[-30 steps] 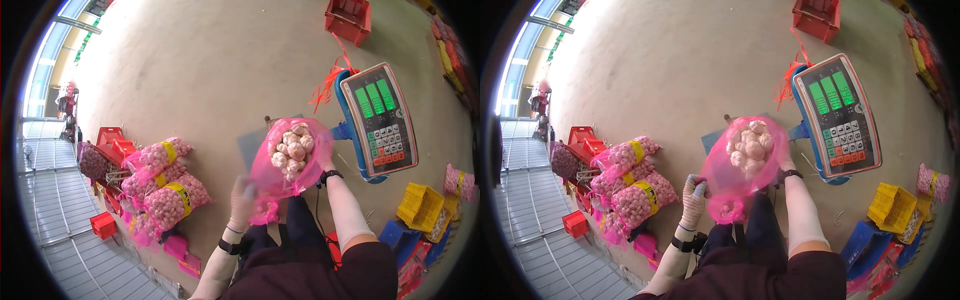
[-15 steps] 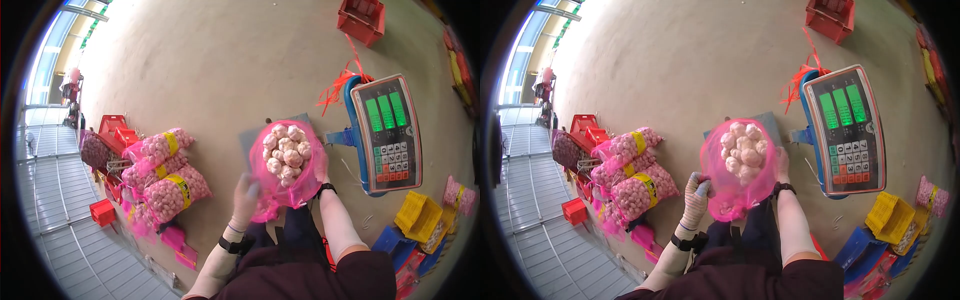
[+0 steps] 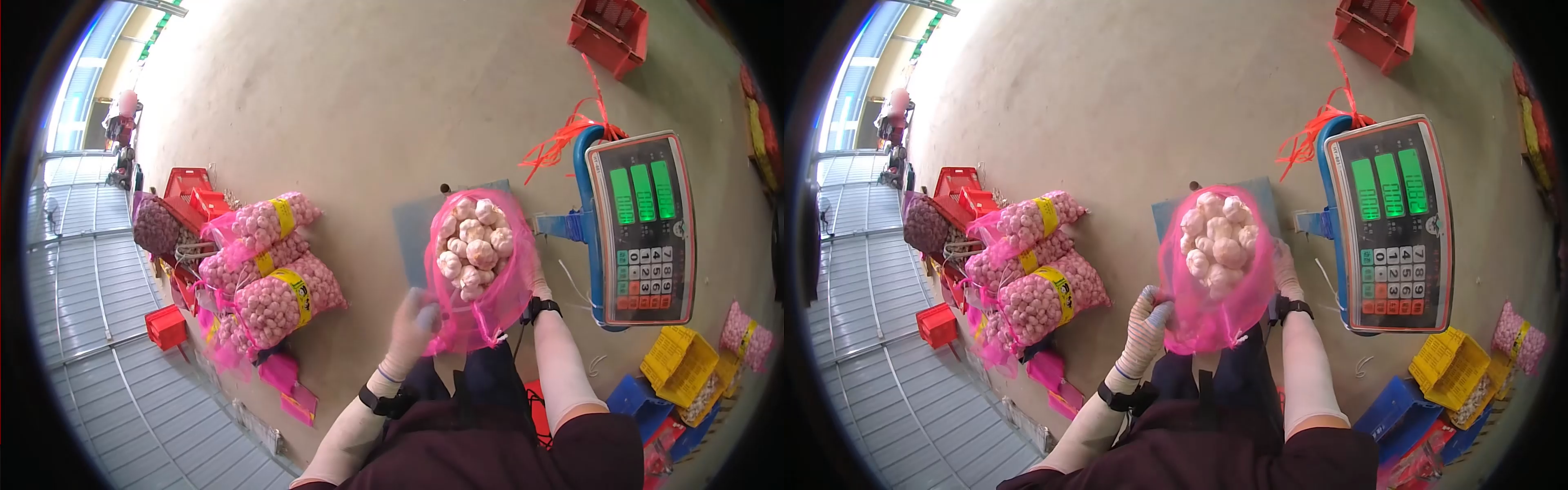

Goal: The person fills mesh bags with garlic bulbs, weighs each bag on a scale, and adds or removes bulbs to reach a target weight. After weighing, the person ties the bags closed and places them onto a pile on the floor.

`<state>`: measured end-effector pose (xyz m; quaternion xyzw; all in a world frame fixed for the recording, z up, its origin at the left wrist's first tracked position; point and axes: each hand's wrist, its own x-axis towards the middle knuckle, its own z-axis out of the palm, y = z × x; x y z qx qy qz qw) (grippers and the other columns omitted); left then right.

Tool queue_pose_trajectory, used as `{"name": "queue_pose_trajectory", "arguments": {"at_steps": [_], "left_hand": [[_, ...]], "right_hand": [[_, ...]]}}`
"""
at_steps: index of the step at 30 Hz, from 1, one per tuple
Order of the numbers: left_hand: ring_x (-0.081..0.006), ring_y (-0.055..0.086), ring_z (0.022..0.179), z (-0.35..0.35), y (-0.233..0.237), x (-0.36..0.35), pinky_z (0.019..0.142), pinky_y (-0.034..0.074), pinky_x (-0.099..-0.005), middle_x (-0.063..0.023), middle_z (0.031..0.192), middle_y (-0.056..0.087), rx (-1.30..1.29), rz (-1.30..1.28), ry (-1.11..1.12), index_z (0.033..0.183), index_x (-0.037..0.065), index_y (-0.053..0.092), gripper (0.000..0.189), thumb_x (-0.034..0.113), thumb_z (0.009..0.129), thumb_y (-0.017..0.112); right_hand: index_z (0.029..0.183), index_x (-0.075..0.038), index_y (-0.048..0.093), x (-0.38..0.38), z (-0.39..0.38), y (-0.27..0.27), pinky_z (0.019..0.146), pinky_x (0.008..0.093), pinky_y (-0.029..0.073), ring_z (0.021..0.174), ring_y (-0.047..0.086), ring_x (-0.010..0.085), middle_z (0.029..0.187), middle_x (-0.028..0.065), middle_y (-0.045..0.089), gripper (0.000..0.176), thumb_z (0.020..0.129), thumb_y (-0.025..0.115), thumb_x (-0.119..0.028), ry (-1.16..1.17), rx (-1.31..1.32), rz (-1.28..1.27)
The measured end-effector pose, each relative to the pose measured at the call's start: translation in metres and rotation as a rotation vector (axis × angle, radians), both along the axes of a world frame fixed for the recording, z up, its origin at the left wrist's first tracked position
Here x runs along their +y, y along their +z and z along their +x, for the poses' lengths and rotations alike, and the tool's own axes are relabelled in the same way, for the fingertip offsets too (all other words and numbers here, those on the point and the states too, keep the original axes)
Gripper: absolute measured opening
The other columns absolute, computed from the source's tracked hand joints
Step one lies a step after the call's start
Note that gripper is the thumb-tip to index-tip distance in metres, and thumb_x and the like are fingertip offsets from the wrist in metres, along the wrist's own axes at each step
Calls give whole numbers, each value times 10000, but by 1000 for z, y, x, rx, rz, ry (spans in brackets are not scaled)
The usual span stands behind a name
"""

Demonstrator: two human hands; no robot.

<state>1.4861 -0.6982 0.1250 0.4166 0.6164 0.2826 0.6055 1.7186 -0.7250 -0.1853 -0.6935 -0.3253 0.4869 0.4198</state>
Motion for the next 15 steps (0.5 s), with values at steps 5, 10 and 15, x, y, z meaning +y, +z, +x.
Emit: {"name": "queue_pose_trajectory", "arguments": {"at_steps": [5, 10, 15], "left_hand": [[-99, 505, 543, -11, -1, -5, 486, 423, -235, -50, 762, 532, -20, -18, 8, 886, -5, 537, 130, 22, 759, 527], [-93, 451, 554, -12, -4, -7, 540, 402, -227, -5, 633, 464, 44, 171, -15, 841, 56, 507, 45, 43, 812, 475], [-95, 436, 532, -25, -7, -2, 529, 404, -231, 3, 646, 445, -40, 25, 160, 850, 78, 504, 46, 90, 806, 500]], "right_hand": [[1055, -27, 558, 9, 5, 10, 852, 333, 397, 987, 511, 237, 1052, 117, 554, 409, 882, 430, -374, -117, 422, -112], [1075, -24, 569, 1, 25, 36, 868, 322, 389, 1018, 505, 211, 1098, 106, 561, 481, 894, 393, -434, -331, 739, -160], [1152, -33, 559, 1, 21, 48, 959, 310, 312, 1097, 460, 190, 1185, 100, 534, 558, 889, 368, -486, -271, 546, -161]]}}
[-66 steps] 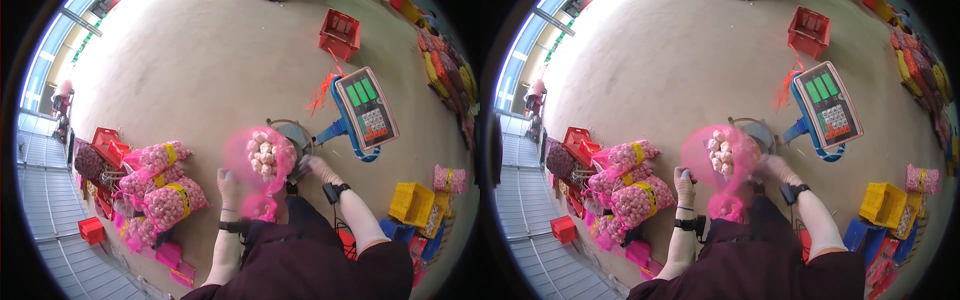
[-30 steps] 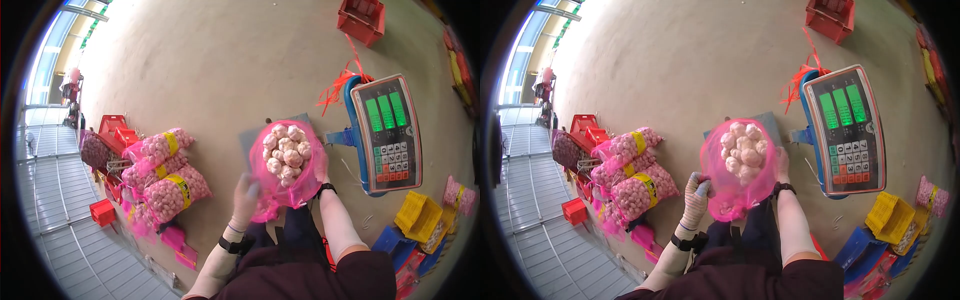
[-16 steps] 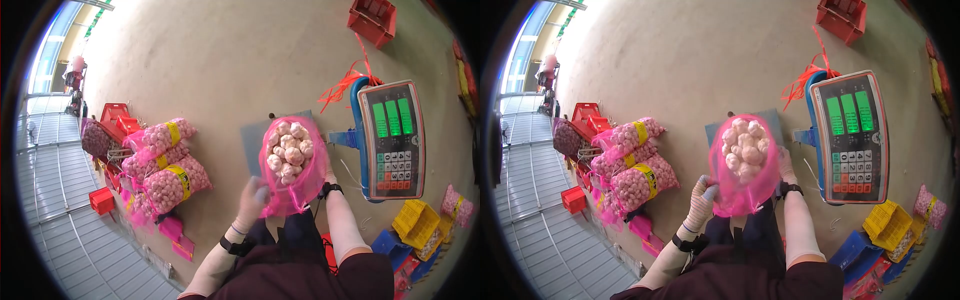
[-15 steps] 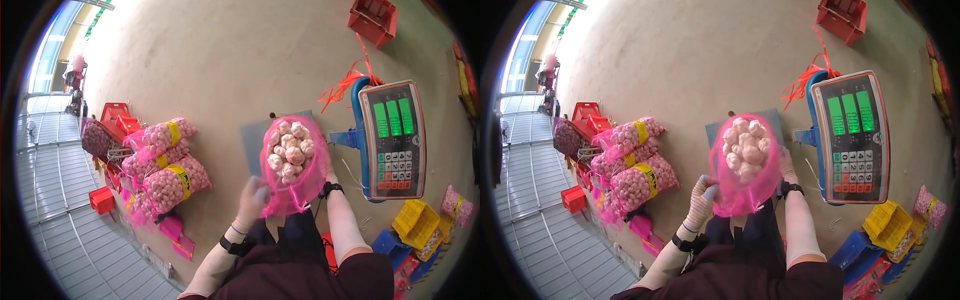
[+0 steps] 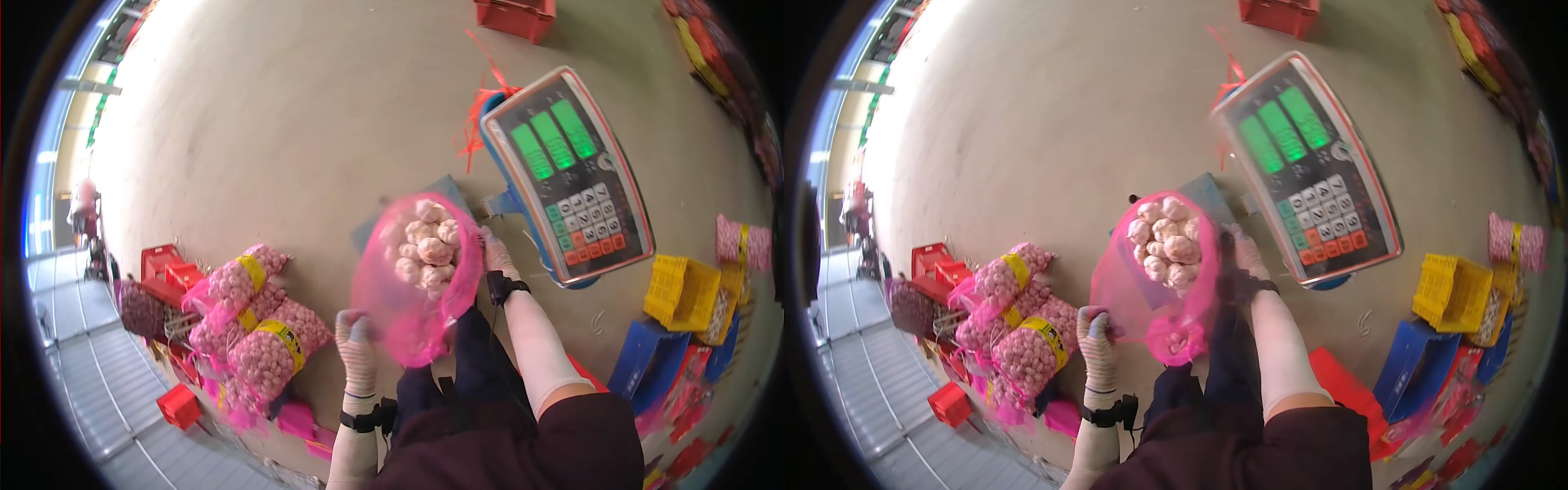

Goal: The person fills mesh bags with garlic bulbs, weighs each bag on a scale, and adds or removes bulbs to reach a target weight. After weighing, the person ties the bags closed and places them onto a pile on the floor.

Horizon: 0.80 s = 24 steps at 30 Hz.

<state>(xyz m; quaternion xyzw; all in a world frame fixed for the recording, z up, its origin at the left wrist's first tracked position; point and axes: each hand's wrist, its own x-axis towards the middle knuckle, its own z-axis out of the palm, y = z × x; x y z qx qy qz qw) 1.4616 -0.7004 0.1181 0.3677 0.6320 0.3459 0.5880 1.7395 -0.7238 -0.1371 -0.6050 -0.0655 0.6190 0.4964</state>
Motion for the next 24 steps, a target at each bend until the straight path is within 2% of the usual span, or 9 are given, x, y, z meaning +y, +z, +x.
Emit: {"name": "queue_pose_trajectory", "arguments": {"at_steps": [1, 3, 4, 8, 11, 13, 17, 19, 24], "left_hand": [[-81, 432, 605, -5, -1, 0, 557, 393, -220, 14, 680, 452, 36, 20, 6, 844, 76, 510, 42, 89, 816, 481], [-67, 428, 679, -11, -1, 2, 585, 383, -210, 25, 714, 458, 70, 45, 0, 839, 75, 516, 57, 88, 826, 461], [-65, 421, 666, -12, 0, 3, 589, 381, -207, 29, 712, 454, 48, 70, 3, 843, 77, 518, 56, 87, 824, 466], [-64, 415, 633, -7, 9, 3, 578, 385, -204, 34, 701, 450, 40, 63, 18, 855, 87, 518, 55, 86, 823, 473], [-67, 420, 623, -8, 6, 2, 566, 392, -207, 28, 695, 450, 23, 75, 17, 855, 86, 516, 51, 83, 821, 479], [-70, 423, 616, -8, 5, 3, 561, 395, -208, 25, 691, 449, 2, 85, 26, 855, 84, 515, 49, 80, 819, 483], [-81, 437, 587, -7, 3, 4, 552, 401, -219, 12, 673, 461, -14, 70, 50, 847, 73, 515, 43, 69, 811, 492], [-85, 441, 577, -8, -4, 5, 549, 402, -225, 7, 666, 467, -26, 79, 56, 843, 67, 515, 42, 65, 809, 491], [-97, 435, 527, -10, -8, 5, 492, 410, -237, -5, 629, 452, 17, 109, -13, 828, 51, 495, 29, 52, 804, 479]], "right_hand": [[1152, -33, 559, -5, -2, -13, 959, 310, 312, 1097, 460, 190, 1185, 100, 534, 558, 889, 368, -486, -23, -2, -4], [1068, -68, 595, -8, -7, -28, 719, 287, 461, 837, 577, 148, 950, 58, 622, 461, 870, 468, -465, -190, 27, 85], [1067, -81, 595, -11, -5, -33, 737, 292, 467, 873, 587, 162, 975, 56, 620, 414, 852, 531, -429, -203, 21, 103], [1061, -77, 598, -15, -6, -4, 741, 281, 465, 869, 578, 141, 975, 41, 618, 333, 839, 597, -325, -265, 89, 126], [1054, -67, 600, -14, -5, -11, 748, 269, 462, 869, 562, 117, 973, 19, 617, 280, 829, 625, -231, -238, 41, 199], [1031, -43, 615, -12, -4, -17, 772, 255, 450, 873, 548, 103, 961, 7, 621, 230, 834, 611, -162, -115, -122, 136], [1024, -26, 624, -10, -1, -27, 803, 248, 433, 887, 548, 108, 961, 21, 628, 228, 828, 610, -141, -16, -313, 144], [1045, -18, 606, -12, 2, -23, 880, 310, 398, 1026, 554, 274, 1061, 172, 602, 338, 802, 566, -250, 87, -495, 146], [1083, -31, 590, -13, 6, -5, 887, 310, 396, 1055, 543, 271, 1092, 166, 590, 362, 824, 542, -279, 111, -494, 112]]}}
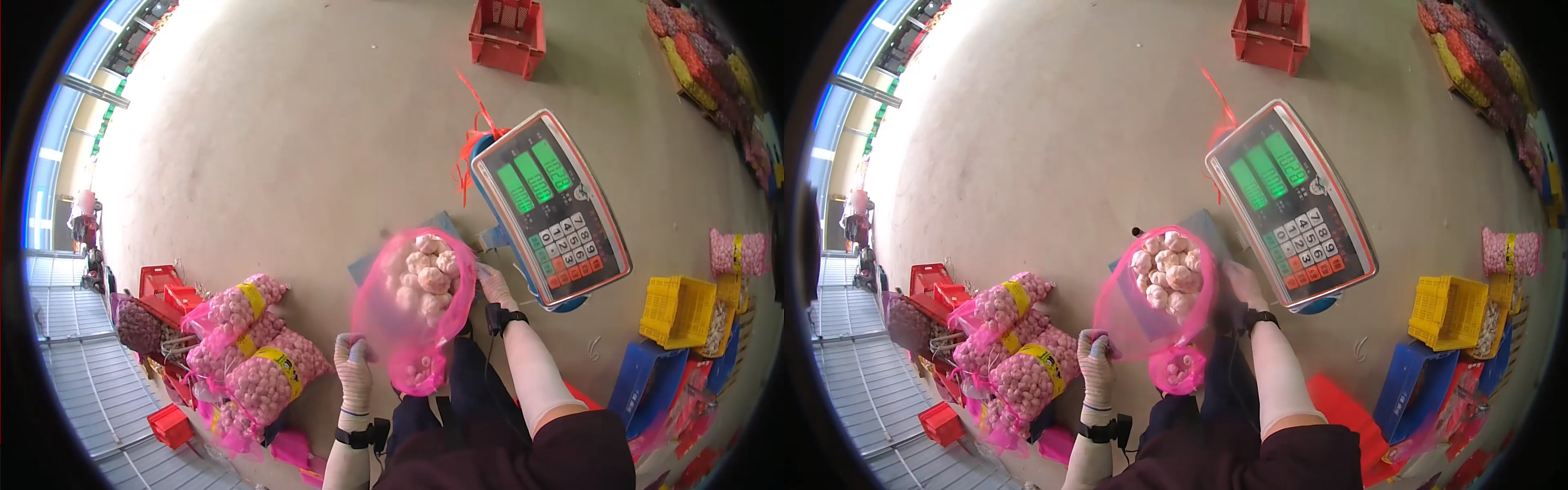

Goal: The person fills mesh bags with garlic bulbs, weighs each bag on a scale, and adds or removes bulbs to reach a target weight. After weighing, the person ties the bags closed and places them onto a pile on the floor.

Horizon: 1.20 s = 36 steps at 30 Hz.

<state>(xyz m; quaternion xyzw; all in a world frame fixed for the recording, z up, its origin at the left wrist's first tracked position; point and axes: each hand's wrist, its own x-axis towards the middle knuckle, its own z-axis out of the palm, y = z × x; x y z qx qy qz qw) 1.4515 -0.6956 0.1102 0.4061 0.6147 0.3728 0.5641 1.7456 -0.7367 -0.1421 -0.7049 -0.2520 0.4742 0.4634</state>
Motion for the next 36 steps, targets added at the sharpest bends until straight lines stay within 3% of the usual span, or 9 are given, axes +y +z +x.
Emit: {"name": "queue_pose_trajectory", "arguments": {"at_steps": [6, 10, 13, 19, 21, 23, 25, 31, 36], "left_hand": [[-93, 429, 523, -1, 0, -3, 496, 404, -233, -4, 618, 453, -14, -18, -1, 827, 50, 494, 28, 44, 807, 476], [-91, 428, 528, -1, 2, -4, 504, 400, -230, -3, 613, 450, 10, -6, -24, 824, 50, 493, 20, 48, 810, 479], [-88, 431, 536, -3, 3, -3, 513, 397, -227, -2, 615, 454, 8, -20, -27, 820, 50, 491, 13, 61, 816, 485], [-83, 440, 546, -2, -2, 1, 523, 403, -232, -3, 622, 466, 41, -17, -55, 794, 51, 491, 39, 78, 822, 489], [-85, 440, 547, -3, -1, 0, 526, 397, -234, 0, 618, 460, 117, 22, -73, 768, 58, 492, 63, 87, 825, 488], [-85, 438, 547, -7, 3, 0, 532, 389, -228, 2, 617, 461, 38, -30, -20, 754, 65, 495, 80, 98, 827, 489], [-85, 444, 552, -19, -7, -3, 538, 384, -224, 4, 618, 465, 98, 15, -58, 754, 68, 499, 84, 103, 830, 487], [-84, 446, 560, -24, 0, -5, 538, 386, -225, 6, 618, 463, 139, -79, -114, 753, 68, 500, 85, 101, 830, 489], [-87, 453, 573, -25, -5, 2, 562, 401, -228, 2, 631, 475, 214, -2, -232, 772, 57, 501, 77, 106, 831, 499]], "right_hand": [[1102, -25, 579, 3, 9, 12, 889, 290, 390, 1042, 553, 218, 1090, 151, 599, 393, 856, 514, -324, 60, -42, -107], [1095, -31, 585, 2, 10, -4, 888, 288, 390, 1034, 556, 213, 1077, 145, 606, 382, 859, 512, -323, 40, 22, -11], [1102, -43, 581, 4, 10, 19, 882, 288, 393, 1023, 561, 215, 1058, 135, 616, 379, 856, 521, -325, 98, -166, -54], [1068, -57, 589, 7, 9, -17, 824, 310, 427, 949, 591, 229, 1003, 159, 620, 328, 854, 523, -297, 28, -190, -101], [1030, -55, 593, 4, -4, -77, 804, 325, 436, 925, 597, 251, 974, 169, 620, 296, 859, 514, -283, -218, 112, 83], [1040, -56, 580, 2, -23, -39, 798, 330, 437, 926, 593, 266, 966, 173, 618, 298, 864, 512, -286, -205, 192, 88], [1059, -57, 564, -5, -39, 0, 793, 333, 437, 907, 590, 267, 972, 174, 612, 316, 870, 509, -303, -107, -188, 1], [1060, -51, 546, -1, -29, 16, 804, 338, 434, 915, 586, 272, 988, 167, 603, 325, 877, 502, -316, -89, -208, -52], [1063, -78, 551, -4, -13, -37, 818, 343, 432, 959, 573, 290, 1017, 169, 597, 277, 881, 487, -276, -177, -178, 78]]}}
